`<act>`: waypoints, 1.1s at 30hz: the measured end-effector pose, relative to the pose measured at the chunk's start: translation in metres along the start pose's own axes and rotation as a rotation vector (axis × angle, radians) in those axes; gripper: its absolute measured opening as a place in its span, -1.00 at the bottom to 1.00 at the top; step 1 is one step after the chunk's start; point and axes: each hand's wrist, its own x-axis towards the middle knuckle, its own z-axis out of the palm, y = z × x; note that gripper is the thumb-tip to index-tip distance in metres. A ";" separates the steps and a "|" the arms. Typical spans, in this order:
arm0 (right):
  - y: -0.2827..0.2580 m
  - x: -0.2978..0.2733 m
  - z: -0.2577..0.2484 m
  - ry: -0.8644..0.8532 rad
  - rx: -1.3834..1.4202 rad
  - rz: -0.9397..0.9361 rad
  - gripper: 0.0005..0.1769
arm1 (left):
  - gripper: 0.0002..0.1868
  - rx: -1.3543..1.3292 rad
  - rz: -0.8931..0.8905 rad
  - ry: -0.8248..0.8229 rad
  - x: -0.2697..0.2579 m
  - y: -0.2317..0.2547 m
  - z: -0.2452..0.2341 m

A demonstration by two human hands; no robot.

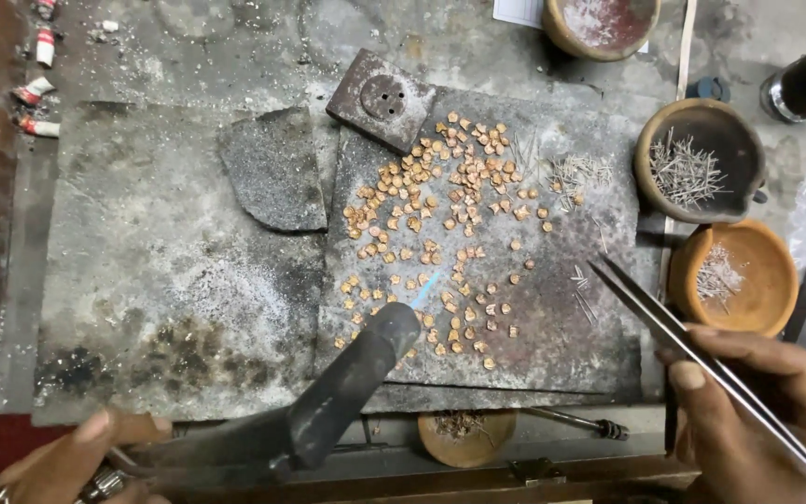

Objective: Using a blowtorch and tweezers to heat and manipulate small metal jewelry components on a soldering block.

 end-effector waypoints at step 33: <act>-0.012 0.074 -0.001 -0.160 0.083 -0.137 -0.76 | -0.54 -0.207 0.572 0.026 0.017 -0.068 0.003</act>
